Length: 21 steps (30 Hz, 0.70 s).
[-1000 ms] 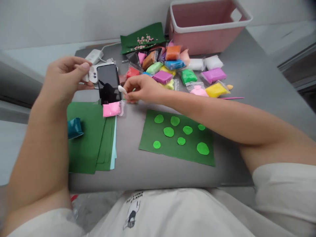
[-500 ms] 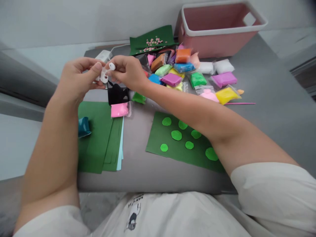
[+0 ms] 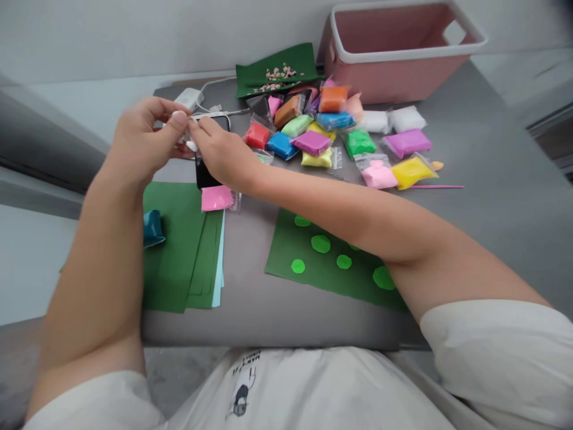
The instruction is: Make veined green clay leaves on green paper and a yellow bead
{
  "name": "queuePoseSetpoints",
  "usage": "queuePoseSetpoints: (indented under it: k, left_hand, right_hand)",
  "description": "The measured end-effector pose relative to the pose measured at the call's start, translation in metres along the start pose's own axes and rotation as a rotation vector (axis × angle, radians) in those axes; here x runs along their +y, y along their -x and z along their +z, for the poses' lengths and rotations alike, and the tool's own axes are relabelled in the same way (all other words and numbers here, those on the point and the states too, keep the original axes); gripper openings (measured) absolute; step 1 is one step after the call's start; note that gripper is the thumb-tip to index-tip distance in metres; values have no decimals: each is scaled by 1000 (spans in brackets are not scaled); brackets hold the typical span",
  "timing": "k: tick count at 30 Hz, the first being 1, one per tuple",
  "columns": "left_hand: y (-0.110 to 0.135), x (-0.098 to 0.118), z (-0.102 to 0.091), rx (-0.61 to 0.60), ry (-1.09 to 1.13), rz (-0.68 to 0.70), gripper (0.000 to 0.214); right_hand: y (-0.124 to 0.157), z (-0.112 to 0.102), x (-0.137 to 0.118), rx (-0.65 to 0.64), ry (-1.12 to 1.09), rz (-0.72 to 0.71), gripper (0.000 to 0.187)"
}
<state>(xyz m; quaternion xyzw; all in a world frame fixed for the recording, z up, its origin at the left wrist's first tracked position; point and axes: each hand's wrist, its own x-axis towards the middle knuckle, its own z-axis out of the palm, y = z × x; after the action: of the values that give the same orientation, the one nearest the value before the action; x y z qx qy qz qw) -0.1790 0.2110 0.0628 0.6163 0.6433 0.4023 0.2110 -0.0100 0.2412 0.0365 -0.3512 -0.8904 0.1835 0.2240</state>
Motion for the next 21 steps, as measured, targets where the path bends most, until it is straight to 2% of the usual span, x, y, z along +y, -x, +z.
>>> queuePoseSetpoints:
  k: [6,10,15,21]
  left_hand:
    - [0,2,1,1,0,-45,47]
    - [3,6,0,-18,-18,-29,52]
    - [5,7,1,-24,-29,-18,59]
    - [-2,-4,5,-16,42,0,50]
  right_hand:
    - [-4,-15,4,41,114,-20,43]
    - [-6,-21,9,60,155,48,40]
    - [-10,-17,13,65,80,15,24]
    - [-16,-14,19,130,-80,23,8]
